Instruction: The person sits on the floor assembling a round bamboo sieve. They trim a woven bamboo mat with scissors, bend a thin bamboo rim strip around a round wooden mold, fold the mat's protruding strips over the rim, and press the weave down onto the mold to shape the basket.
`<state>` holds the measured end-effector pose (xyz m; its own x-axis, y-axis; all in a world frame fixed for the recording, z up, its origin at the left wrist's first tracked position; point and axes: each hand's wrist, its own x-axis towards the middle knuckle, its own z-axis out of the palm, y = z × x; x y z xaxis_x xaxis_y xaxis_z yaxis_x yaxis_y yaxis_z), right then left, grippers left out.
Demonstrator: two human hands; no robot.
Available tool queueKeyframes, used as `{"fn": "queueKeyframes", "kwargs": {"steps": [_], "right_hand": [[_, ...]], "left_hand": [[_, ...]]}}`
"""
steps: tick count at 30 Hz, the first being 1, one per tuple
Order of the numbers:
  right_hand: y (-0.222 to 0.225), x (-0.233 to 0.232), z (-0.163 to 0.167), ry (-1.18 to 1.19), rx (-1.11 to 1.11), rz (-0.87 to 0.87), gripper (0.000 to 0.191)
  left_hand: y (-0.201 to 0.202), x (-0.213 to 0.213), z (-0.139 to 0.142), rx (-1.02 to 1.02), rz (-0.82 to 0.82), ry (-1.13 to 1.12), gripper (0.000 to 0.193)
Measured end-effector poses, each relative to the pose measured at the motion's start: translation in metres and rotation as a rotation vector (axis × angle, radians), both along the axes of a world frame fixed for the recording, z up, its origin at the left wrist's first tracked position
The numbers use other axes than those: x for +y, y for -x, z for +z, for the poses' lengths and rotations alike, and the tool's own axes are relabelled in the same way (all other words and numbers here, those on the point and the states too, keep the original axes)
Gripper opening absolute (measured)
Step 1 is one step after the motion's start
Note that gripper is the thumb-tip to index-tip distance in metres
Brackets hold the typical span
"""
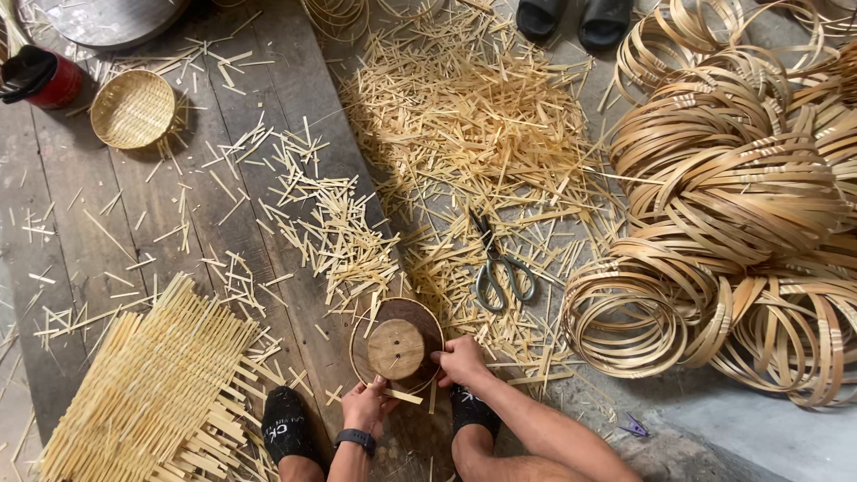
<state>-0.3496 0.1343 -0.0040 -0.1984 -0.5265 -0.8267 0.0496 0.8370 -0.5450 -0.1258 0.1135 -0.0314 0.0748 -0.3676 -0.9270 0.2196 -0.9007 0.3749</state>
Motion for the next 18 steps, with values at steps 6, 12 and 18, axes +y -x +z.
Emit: {"fn": "queueKeyframes", "kwargs": {"steps": [6,12,18], "right_hand": [[0.000,0.008,-0.007,0.094,-0.056,0.035,0.027],[0.002,0.002,0.012,0.459,0.050,0.204,0.075],[-0.018,-0.031,0.081,0.298,-0.273,0.098,0.118]], "left_hand": [[-0.005,0.001,0.007,0.009,-0.045,0.040,0.022],[-0.026,-0.024,0.064,-0.294,-0.460,0.485,0.032],[0.009,-0.041,0.105,-0.402,-0.770,0.990,0.050]]}}
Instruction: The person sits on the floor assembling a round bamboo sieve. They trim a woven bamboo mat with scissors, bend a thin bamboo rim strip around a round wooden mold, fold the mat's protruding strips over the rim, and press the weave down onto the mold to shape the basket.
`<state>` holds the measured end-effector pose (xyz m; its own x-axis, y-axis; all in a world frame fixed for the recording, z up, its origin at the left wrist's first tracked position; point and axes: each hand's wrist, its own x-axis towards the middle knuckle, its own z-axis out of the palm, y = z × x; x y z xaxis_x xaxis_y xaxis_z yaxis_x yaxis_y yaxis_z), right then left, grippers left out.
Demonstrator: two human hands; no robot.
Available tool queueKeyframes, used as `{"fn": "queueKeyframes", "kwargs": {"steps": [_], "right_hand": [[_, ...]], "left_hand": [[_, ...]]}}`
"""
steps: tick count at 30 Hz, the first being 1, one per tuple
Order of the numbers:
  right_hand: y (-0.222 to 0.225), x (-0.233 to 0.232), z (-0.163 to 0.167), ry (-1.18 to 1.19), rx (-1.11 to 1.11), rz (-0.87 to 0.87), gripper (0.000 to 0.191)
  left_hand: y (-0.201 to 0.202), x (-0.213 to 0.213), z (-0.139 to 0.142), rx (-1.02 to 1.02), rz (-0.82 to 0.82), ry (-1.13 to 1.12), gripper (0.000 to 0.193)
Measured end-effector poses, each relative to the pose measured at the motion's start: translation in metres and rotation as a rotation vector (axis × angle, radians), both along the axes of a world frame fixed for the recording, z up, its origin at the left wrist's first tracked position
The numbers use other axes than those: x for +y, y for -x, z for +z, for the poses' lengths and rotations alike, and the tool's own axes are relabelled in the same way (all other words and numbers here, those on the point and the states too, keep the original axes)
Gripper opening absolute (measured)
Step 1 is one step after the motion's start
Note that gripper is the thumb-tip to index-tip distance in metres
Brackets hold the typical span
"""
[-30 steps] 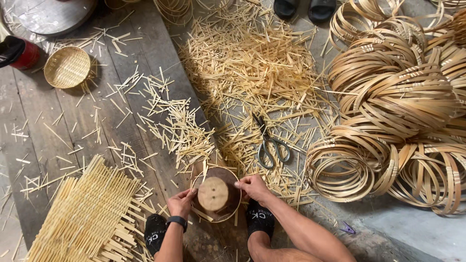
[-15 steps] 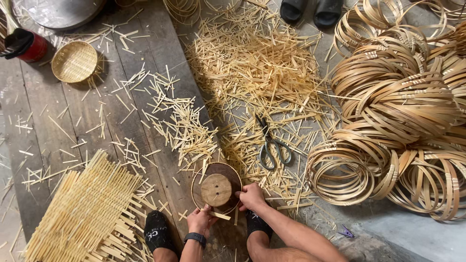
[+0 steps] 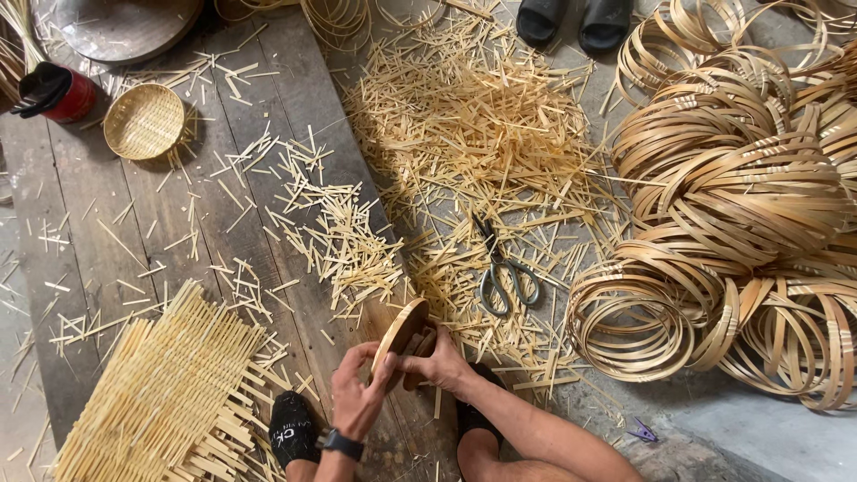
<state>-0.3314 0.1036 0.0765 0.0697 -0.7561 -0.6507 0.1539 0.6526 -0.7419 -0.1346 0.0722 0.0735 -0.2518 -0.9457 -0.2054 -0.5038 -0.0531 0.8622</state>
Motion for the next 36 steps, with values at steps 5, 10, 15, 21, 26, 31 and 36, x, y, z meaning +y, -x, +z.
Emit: {"fn": "queueKeyframes", "kwargs": {"steps": [5,10,15,21,26,31,36], "right_hand": [[-0.014,-0.017,0.017,-0.155,-0.059,-0.104,0.105],[-0.022,-0.024,0.006,-0.070,0.029,-0.146,0.088],[-0.025,-0.018,-0.010,-0.058,-0.069,-0.218,0.081],[0.005,-0.001,-0.031,0.208,-0.525,-0.176,0.068],[0.046,0.012,-0.042,0.121,-0.716,-0.371,0.063],[0.066,0.010,-0.054,0.112,-0.656,-0.431,0.053],[0.068,0.026,-0.067,0.104,-0.625,-0.468,0.044]], "left_hand": [[0.031,-0.017,-0.011,-0.093,0.145,-0.055,0.060],[0.021,-0.044,-0.007,-0.093,0.064,0.019,0.055],[0.025,-0.047,0.003,-0.042,0.040,0.027,0.051],[-0.014,-0.082,-0.033,-0.044,0.302,-0.228,0.058],[-0.086,-0.106,-0.070,-0.041,0.513,-0.217,0.072],[-0.102,-0.107,-0.087,0.663,0.865,-0.684,0.052],[-0.117,-0.093,-0.098,0.483,0.649,-0.360,0.046]]}}
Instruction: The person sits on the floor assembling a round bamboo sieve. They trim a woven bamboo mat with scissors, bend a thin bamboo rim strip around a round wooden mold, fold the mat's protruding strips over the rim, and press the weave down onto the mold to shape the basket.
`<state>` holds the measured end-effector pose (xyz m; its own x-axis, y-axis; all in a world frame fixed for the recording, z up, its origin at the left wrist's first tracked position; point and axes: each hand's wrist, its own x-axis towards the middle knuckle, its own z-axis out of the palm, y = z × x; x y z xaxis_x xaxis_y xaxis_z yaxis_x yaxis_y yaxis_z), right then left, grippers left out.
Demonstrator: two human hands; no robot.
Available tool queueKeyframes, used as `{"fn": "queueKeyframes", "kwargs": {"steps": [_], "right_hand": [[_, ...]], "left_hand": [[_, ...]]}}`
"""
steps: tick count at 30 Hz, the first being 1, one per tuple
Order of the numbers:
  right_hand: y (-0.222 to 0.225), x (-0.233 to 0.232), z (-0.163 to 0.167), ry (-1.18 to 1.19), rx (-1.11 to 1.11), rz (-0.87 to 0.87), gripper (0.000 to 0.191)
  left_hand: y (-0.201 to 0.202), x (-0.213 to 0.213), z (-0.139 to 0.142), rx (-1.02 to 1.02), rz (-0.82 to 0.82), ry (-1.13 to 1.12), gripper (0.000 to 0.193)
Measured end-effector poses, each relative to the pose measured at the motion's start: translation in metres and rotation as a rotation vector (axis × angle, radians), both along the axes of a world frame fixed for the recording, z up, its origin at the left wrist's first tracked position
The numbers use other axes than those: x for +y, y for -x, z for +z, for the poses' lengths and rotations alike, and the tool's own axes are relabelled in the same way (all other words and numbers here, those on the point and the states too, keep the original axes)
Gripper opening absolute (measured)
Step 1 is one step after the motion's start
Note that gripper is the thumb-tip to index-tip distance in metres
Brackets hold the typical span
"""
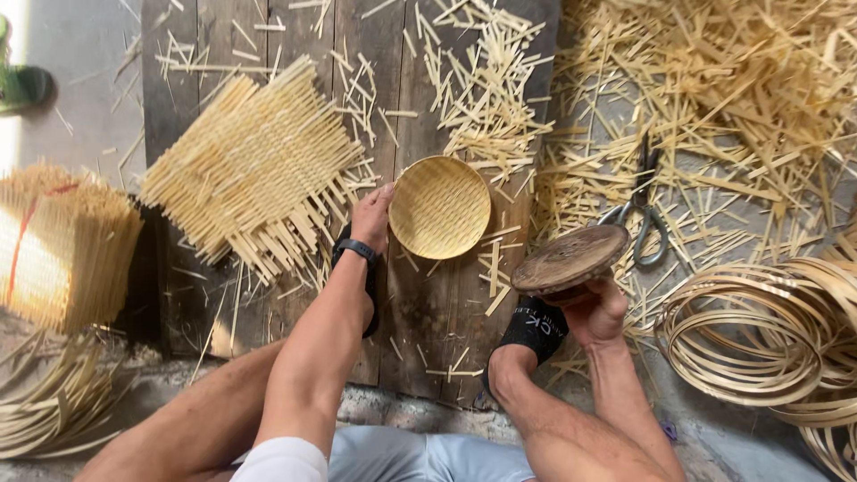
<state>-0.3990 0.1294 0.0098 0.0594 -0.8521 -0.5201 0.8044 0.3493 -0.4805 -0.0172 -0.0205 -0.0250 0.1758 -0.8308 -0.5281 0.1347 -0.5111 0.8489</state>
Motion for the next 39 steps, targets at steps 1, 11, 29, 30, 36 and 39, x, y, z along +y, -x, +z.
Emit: {"fn": "queueKeyframes", "kwargs": {"steps": [1,11,29,30,36,39], "right_hand": [[0.000,0.002,-0.001,0.016,0.023,0.015,0.043],[-0.005,0.003,-0.003,-0.046,0.050,0.025,0.038],[-0.009,0.051,0.022,-0.044,0.173,0.021,0.049],[-0.008,0.048,0.030,-0.035,0.197,0.037,0.051],[-0.008,0.040,0.048,-0.049,0.234,0.064,0.055],[-0.007,0.042,0.049,-0.084,0.231,0.074,0.055]], "left_hand": [[-0.003,0.001,-0.001,-0.095,-0.054,0.039,0.044],[-0.013,-0.005,0.015,-0.488,-0.278,-0.083,0.029],[-0.001,0.032,0.051,-1.125,-0.283,-0.163,0.052],[0.001,0.033,0.051,-1.108,-0.359,-0.140,0.057],[-0.001,0.027,0.030,-1.046,-0.718,-0.095,0.047],[-0.004,0.022,0.032,-0.685,-0.615,-0.244,0.043]]}}
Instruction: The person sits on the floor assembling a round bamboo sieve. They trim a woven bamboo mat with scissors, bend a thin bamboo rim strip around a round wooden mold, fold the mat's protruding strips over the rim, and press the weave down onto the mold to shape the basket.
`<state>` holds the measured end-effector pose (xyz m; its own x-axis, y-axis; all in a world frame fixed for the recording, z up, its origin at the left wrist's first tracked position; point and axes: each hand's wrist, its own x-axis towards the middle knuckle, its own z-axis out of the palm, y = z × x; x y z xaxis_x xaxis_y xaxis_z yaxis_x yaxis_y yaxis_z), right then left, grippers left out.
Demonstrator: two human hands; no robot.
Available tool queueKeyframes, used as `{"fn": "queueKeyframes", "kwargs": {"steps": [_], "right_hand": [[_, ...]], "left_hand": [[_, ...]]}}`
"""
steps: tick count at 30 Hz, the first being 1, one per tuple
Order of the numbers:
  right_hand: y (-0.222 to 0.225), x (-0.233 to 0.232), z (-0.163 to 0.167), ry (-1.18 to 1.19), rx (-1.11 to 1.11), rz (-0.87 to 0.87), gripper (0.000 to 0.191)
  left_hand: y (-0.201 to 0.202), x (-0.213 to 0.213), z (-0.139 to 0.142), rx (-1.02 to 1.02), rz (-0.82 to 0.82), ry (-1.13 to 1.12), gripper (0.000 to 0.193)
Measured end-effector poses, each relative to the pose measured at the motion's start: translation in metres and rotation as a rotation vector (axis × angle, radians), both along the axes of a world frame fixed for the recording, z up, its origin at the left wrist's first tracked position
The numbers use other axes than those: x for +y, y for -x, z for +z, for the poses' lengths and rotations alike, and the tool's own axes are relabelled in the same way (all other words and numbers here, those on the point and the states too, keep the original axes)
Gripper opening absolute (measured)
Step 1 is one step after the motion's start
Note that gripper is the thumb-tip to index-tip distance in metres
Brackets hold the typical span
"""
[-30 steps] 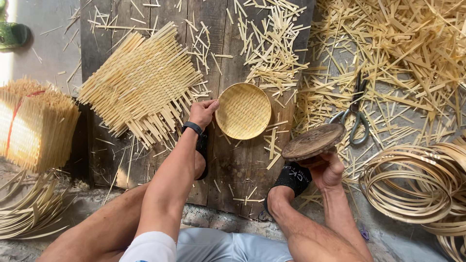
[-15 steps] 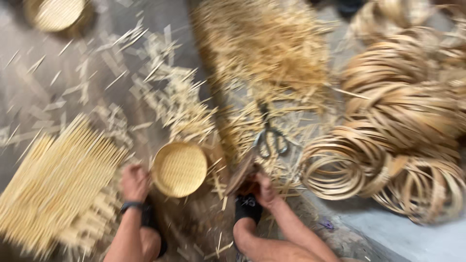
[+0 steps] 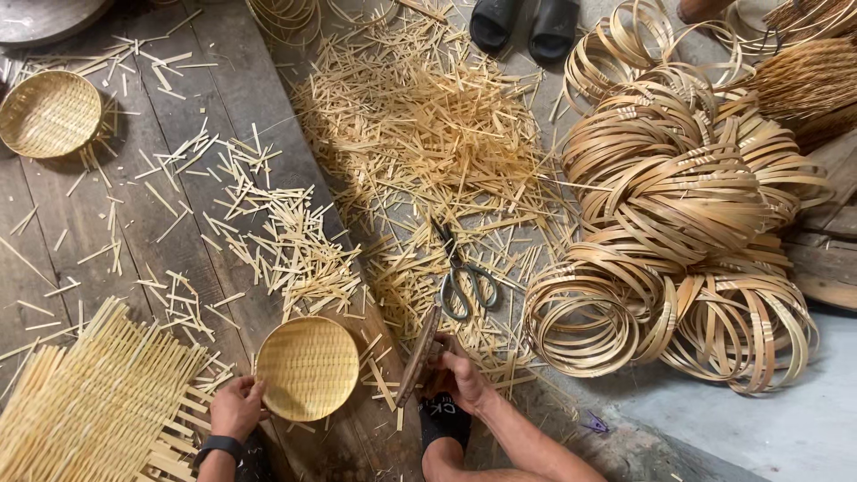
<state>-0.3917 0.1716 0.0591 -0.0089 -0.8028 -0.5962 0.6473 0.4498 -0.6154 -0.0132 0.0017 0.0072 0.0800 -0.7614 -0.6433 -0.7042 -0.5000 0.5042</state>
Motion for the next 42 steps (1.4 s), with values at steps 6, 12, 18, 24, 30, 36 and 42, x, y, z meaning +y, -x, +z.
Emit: {"fn": "queueKeyframes", "kwargs": {"steps": [6,12,18,24,30,36,42], "right_hand": [[0.000,0.003,0.001,-0.019,-0.019,0.006,0.057],[-0.001,0.004,-0.002,-0.063,0.011,0.027,0.061],[0.001,0.008,-0.009,-0.084,0.037,0.026,0.065],[0.005,0.015,-0.023,-0.091,0.123,0.050,0.069],[0.013,0.008,-0.046,-0.120,-0.055,-0.052,0.064],[0.020,-0.008,-0.061,0.025,-0.034,0.018,0.054],[0.015,-0.016,-0.056,-0.171,-0.062,-0.066,0.056]], "left_hand": [[-0.002,-0.015,0.017,0.157,0.108,-0.070,0.040],[0.011,-0.017,0.020,0.031,0.111,-0.079,0.038],[0.012,-0.011,0.004,0.025,-0.012,-0.173,0.035],[0.017,-0.016,-0.004,-0.007,-0.278,-0.227,0.033],[0.024,-0.055,0.005,0.014,-0.541,0.102,0.027],[0.018,-0.157,0.019,0.025,-0.384,0.232,0.029],[0.011,-0.250,0.062,0.857,0.647,0.363,0.032]]}}
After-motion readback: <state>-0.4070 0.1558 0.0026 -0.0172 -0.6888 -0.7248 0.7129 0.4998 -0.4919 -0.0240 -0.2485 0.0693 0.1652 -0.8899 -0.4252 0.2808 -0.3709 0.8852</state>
